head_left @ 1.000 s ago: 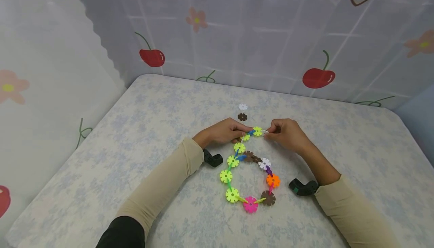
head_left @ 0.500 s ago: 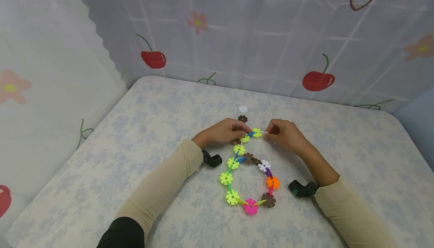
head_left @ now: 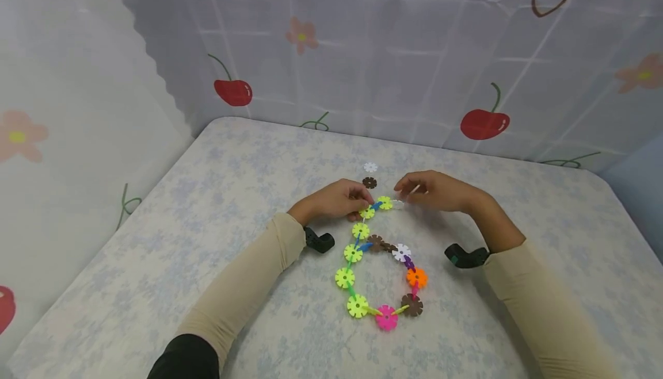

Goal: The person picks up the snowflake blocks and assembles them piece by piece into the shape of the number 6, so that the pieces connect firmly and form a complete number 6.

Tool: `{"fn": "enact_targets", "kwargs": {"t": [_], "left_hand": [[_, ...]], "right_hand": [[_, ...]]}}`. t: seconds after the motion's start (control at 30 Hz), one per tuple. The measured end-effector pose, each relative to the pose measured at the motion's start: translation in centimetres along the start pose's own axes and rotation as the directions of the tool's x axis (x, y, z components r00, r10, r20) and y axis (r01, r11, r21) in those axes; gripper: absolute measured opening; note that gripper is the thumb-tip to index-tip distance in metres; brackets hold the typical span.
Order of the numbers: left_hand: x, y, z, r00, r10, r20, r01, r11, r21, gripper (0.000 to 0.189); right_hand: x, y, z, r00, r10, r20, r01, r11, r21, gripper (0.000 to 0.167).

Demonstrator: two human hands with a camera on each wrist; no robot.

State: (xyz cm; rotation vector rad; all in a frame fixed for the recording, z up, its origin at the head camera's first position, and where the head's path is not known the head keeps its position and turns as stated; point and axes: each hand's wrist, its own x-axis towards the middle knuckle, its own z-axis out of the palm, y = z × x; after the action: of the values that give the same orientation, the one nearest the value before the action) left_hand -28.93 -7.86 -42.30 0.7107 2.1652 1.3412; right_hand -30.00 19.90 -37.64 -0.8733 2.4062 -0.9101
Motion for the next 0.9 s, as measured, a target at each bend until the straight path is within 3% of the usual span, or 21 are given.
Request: {"fn": "enact_targets", "kwargs": {"t": [0.17,0.33,0.4,0.57,0.7,0.9], "left_hand": [[-0.2,-0.1,-0.3,1.0,-0.017,-0.016,0.017,1.0,0.007,0.016],[-0.2,-0.1,-0.3,1.0,-0.004,-0.005,0.004,1.0,-0.017,0.017],[-0.1,0.0,-0.2,1.0,0.0,0.003,0.0,1.0,-0.022,0.017],[-0.1,-0.1,0.0,1.0,0.001,-0.013,-0.002,1.0,-0.015,0.017],[-0.1,-0.1,0.0,1.0,0.003,-0.028,-0.004,1.0,-0.008,0.017],[-0.1,-0.1,0.2,1.0,-0.001,-0.022,0.0,1.0,-0.011,0.017]], "right_hand": [[3.5,-0.7,-1.0,1.0,0.01,-0.006,-0.011,0.997,-0.07,0.035],[6.1,-0.8,-0.7,0.996,0.035,0.077,-0.023,0.988,-0.152,0.043],[6.6,-0.7,-0.5,0.994,0.013,0.109,0.005,0.986,-0.164,0.042],[6.3,-0.6,-0.2,0.997,0.003,0.081,0.013,0.98,-0.198,0.029],[5.3,-0.4,-0.3,0.998,0.058,0.036,-0.049,0.973,-0.226,0.014],[3.1,1.4,-0.6,0.989,0.137,-0.051,-0.141,0.986,-0.089,0.004]]}}
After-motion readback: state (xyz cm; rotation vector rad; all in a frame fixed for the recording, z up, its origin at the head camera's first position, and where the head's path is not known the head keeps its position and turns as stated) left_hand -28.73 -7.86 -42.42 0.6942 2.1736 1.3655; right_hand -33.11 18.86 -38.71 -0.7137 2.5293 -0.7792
